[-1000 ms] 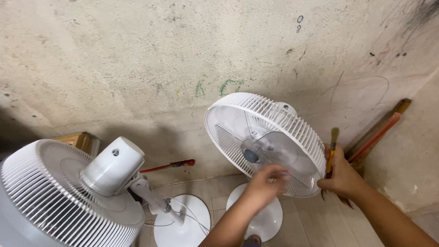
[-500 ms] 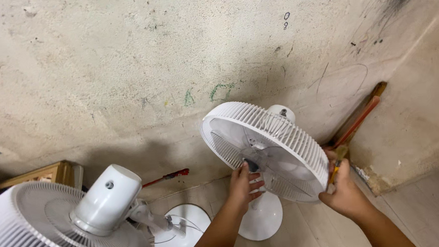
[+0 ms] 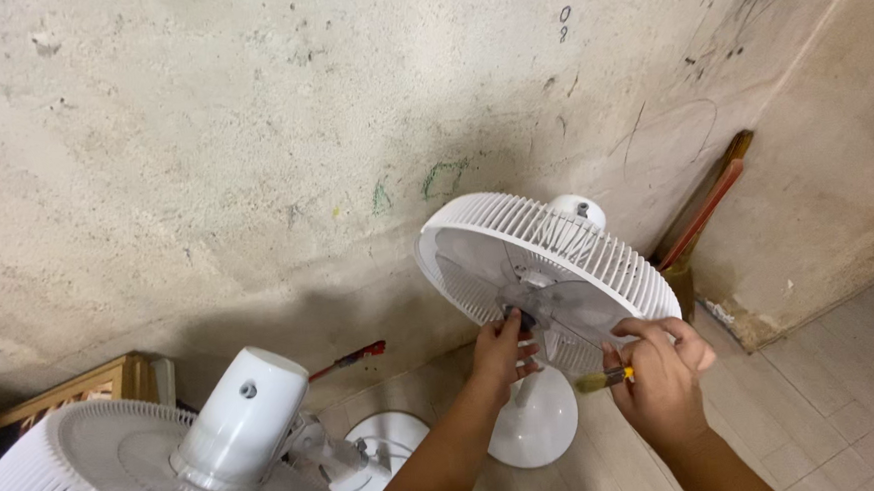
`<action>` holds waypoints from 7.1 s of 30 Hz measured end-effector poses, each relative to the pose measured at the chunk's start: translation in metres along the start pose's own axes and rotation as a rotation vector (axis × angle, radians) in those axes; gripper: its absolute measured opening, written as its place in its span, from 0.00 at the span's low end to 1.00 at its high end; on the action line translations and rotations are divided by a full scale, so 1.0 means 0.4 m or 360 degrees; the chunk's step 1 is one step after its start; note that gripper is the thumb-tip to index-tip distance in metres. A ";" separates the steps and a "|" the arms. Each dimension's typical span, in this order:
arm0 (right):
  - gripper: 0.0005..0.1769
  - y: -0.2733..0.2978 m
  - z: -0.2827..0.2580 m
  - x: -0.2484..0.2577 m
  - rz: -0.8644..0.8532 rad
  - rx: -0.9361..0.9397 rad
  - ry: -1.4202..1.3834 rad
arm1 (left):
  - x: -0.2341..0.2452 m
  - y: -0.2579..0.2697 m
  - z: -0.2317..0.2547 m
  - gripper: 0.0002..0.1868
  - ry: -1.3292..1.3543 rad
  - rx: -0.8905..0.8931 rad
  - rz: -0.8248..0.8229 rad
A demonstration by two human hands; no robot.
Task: The person disassembles a standing electric fan by removing the front grille, fan blades, and rear grille using a screwdriver and a brush. The removed parts are placed on a nearby desk.
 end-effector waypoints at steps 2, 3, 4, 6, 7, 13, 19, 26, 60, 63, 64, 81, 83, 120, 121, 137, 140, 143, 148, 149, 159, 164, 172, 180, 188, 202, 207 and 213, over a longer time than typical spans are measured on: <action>0.16 -0.015 0.001 -0.010 0.0066 -0.0018 -0.0035 | -0.010 0.008 0.009 0.25 -0.0171 -0.0016 0.0004; 0.13 -0.017 -0.002 -0.034 -0.0078 -0.0016 -0.0092 | -0.012 0.015 0.013 0.25 -0.0254 -0.0024 0.0010; 0.10 -0.013 -0.006 -0.056 -0.0227 -0.0015 -0.0151 | -0.013 0.026 0.019 0.25 -0.0301 -0.0078 -0.0001; 0.05 -0.001 -0.002 -0.100 -0.0505 -0.0052 -0.0139 | -0.019 0.047 0.031 0.25 -0.0396 -0.0187 -0.0027; 0.06 0.004 0.000 -0.131 -0.0634 -0.0090 -0.0068 | -0.024 0.056 0.031 0.25 -0.0466 -0.0185 0.0018; 0.15 0.024 0.078 -0.242 -0.1009 -0.0213 0.0217 | -0.052 0.079 0.062 0.19 -0.0611 -0.0514 0.0083; 0.14 0.062 0.122 -0.283 -0.1054 -0.0180 0.0110 | -0.062 0.057 0.036 0.21 -0.0698 -0.0788 0.0401; 0.12 0.065 0.131 -0.275 -0.1012 -0.0048 0.0090 | -0.069 -0.038 -0.041 0.27 -0.0712 -0.0767 0.0760; 0.13 -0.020 0.175 -0.268 -0.1409 0.0119 -0.0020 | -0.070 0.085 0.020 0.34 -0.0794 -0.1387 0.0323; 0.14 -0.002 0.184 -0.264 -0.1478 0.0082 0.0001 | -0.081 0.100 -0.003 0.33 -0.0305 -0.0978 0.0180; 0.16 -0.004 0.179 -0.258 -0.1354 0.0140 -0.0094 | -0.075 0.097 -0.007 0.30 -0.0115 -0.0853 0.0236; 0.18 -0.003 0.160 -0.239 -0.1402 -0.0107 -0.0037 | -0.061 0.054 0.006 0.21 0.0176 -0.0640 0.0213; 0.21 -0.003 0.153 -0.238 -0.1350 -0.0107 -0.0066 | -0.037 0.049 -0.008 0.15 0.0195 -0.0660 0.0346; 0.14 0.074 0.118 0.070 0.0023 0.0076 -0.0500 | 0.208 -0.107 0.074 0.31 -0.0153 -0.0702 0.1049; 0.14 0.069 0.124 0.099 0.0091 0.0015 -0.0342 | 0.254 -0.123 0.121 0.30 -0.0422 -0.0971 0.1291; 0.25 0.110 0.355 -0.109 -0.0308 -0.0759 -0.0426 | 0.273 -0.218 0.368 0.29 -0.1113 -0.1186 0.0680; 0.23 0.069 0.400 -0.112 -0.0302 -0.0778 -0.0278 | 0.246 -0.187 0.379 0.28 -0.1225 -0.1062 0.0757; 0.30 0.015 0.404 -0.079 -0.0112 -0.0585 -0.0290 | 0.205 -0.137 0.426 0.28 -0.1338 -0.1105 0.0875; 0.31 -0.036 0.428 -0.057 -0.0194 -0.0726 -0.0293 | 0.138 -0.091 0.479 0.31 -0.1600 -0.0713 0.0813; 0.31 -0.037 0.441 -0.062 -0.0260 -0.0828 -0.0273 | 0.130 -0.086 0.485 0.32 -0.1637 -0.0615 0.0802; 0.35 0.027 0.464 -0.065 -0.0132 -0.0761 -0.0427 | 0.096 -0.030 0.501 0.29 -0.1525 -0.0975 0.0724; 0.39 0.045 0.420 -0.039 -0.0071 -0.0716 -0.0454 | 0.112 -0.037 0.469 0.28 -0.1443 -0.1067 0.0695; 0.31 0.028 0.274 0.056 0.0548 0.0177 -0.0097 | 0.169 -0.050 0.356 0.31 -0.0815 -0.1105 0.0973; 0.12 0.042 0.099 -0.066 -0.0462 -0.0034 -0.0258 | -0.010 0.046 0.053 0.26 0.0049 -0.0255 0.0218; 0.07 -0.013 0.100 -0.065 -0.0424 -0.0206 -0.0110 | -0.120 0.077 0.061 0.31 0.0249 0.0151 0.0090; 0.08 -0.011 0.113 -0.106 -0.0622 -0.0285 -0.0099 | -0.115 0.036 0.056 0.27 0.0513 -0.0055 0.0052; 0.11 -0.008 0.117 -0.123 -0.0715 -0.0340 -0.0085 | -0.109 0.081 0.095 0.23 0.0186 -0.0384 0.0127; 0.10 -0.003 0.114 -0.125 -0.0688 -0.0320 -0.0051 | -0.070 0.066 0.095 0.08 0.0169 -0.0690 0.0337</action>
Point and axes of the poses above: each hand's wrist, its own y-axis away from the middle knuckle, its own x-axis out of the back of the hand, z = x × y, the point moved 6 cm from there along -y, towards the middle knuckle
